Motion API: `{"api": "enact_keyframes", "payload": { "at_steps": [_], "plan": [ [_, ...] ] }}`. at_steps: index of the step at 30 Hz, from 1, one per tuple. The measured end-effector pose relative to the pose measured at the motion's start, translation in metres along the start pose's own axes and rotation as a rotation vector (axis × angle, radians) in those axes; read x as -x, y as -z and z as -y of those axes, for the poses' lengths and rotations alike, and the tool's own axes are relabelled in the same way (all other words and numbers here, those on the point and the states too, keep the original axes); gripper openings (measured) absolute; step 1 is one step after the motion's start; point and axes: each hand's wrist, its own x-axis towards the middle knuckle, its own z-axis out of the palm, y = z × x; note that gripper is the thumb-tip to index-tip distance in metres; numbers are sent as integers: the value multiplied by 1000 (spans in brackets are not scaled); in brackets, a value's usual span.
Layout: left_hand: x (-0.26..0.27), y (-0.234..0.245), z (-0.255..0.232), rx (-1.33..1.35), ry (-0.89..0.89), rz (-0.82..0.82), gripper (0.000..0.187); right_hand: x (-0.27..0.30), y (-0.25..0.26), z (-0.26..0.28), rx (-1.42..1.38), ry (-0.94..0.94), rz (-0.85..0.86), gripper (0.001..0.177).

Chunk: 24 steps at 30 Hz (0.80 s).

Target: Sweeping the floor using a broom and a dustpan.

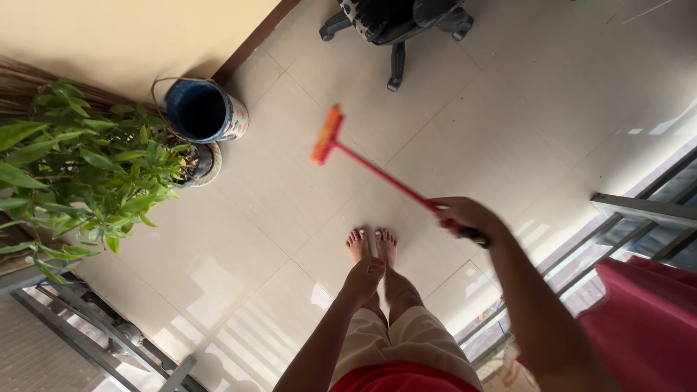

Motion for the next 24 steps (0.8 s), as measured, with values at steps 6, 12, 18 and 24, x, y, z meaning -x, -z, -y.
{"api": "enact_keyframes", "payload": {
  "at_steps": [6,12,18,24],
  "plan": [
    [-6,36,-13,-169,12,-70,33,-165,-106,54,-202,16,181,49],
    [-41,64,-1,7,42,-171,34,-148,-51,14,-371,-59,-216,19],
    [-51,59,-18,-26,-4,-117,32,-6,16,-92,-358,-167,-218,58],
    [-78,34,-68,27,-18,-148,31,-66,-18,54,-165,-39,-62,54]
  ]
}}
